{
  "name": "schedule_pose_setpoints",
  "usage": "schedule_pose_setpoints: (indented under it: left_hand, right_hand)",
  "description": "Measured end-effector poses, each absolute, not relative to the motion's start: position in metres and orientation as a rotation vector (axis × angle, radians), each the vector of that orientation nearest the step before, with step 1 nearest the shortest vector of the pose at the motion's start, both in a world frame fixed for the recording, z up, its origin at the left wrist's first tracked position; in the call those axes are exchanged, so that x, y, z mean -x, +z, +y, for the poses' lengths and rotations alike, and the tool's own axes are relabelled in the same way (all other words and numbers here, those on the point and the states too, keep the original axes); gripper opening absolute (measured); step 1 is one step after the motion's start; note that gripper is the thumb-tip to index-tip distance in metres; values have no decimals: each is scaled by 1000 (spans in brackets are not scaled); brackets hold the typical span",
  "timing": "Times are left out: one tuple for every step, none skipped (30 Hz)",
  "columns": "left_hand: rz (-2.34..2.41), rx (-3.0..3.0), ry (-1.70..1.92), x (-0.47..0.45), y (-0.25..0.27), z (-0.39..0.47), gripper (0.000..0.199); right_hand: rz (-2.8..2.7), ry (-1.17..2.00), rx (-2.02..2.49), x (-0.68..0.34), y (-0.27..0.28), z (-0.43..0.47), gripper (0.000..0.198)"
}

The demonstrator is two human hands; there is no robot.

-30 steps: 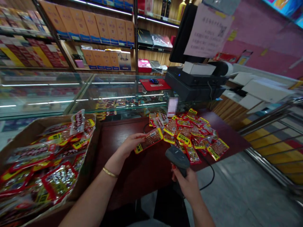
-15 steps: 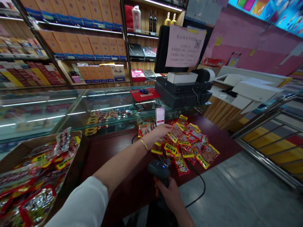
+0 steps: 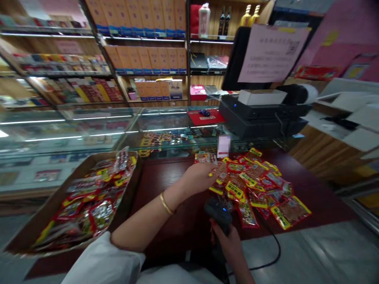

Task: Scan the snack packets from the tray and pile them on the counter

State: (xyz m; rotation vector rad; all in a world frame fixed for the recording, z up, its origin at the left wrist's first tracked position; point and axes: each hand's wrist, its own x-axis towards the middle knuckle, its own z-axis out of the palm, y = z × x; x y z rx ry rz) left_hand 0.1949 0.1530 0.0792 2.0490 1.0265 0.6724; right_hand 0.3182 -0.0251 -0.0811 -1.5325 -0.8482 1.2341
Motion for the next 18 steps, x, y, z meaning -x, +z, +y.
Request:
schedule_pose_setpoints:
  left_hand:
    - [1104, -2082, 707, -161, 82, 144, 27]
    - [1206, -2113, 732, -127, 84, 135, 30]
    - [1340, -2127, 754, -92, 86, 127, 33]
    - [1508, -2095, 773, -58, 87, 119, 35]
    - [1683, -2056, 761, -25, 88, 113, 36]
    - [1859, -2019, 715, 6, 89, 109, 37]
    - [2017, -1989, 644, 34, 90, 108, 38]
    - [2130, -1971, 569, 58, 91, 109, 40]
    - [2205, -1964, 499, 77, 92, 114, 42]
    - [2255, -1962, 433, 92, 93, 123, 45]
    - [2290, -1957, 376, 103, 93, 133, 46]
    - [2319, -1945, 329, 110, 93, 145, 48]
    - [2349, -1924, 289, 113, 91, 157, 49]
    - [2377, -1897, 255, 114, 89, 170, 51]
    - [2397, -1871, 230, 113, 86, 181, 53]
    - [2407, -1854, 215, 111, 83, 190, 55]
    - [2407, -1849, 209, 108, 79, 197, 56]
    - [2406, -1852, 211, 105, 75, 201, 56]
  right_hand:
    - [-866, 1240, 1541, -320, -83, -27, 65]
    - [-889, 1244, 1549, -322, -85, -29, 64]
    - [-919, 1240, 1559, -324, -87, -30, 62]
    - [-964, 1227, 1576, -326, -91, -30, 61]
    - [-1022, 1203, 1600, -327, -94, -31, 61]
    - [-1072, 1177, 1625, -328, -97, -31, 62]
    - [-1110, 1151, 1648, -328, -99, -32, 65]
    - [-1124, 1131, 1666, -328, -100, -33, 67]
    - [-1110, 1122, 1676, -328, -101, -33, 69]
    - [-1082, 1113, 1682, -327, -100, -33, 70]
    - [-1052, 1099, 1686, -326, -100, -33, 70]
    - [-1030, 1083, 1689, -325, -98, -33, 69]
    - [-1020, 1070, 1693, -325, -97, -33, 68]
    - [-1021, 1069, 1698, -325, -96, -32, 68]
    - [-1030, 1075, 1704, -325, -94, -32, 68]
    - [-1044, 1091, 1709, -325, -93, -31, 68]
    - [-1054, 1108, 1712, -325, -92, -31, 68]
    - [-1060, 1118, 1714, -325, -90, -30, 68]
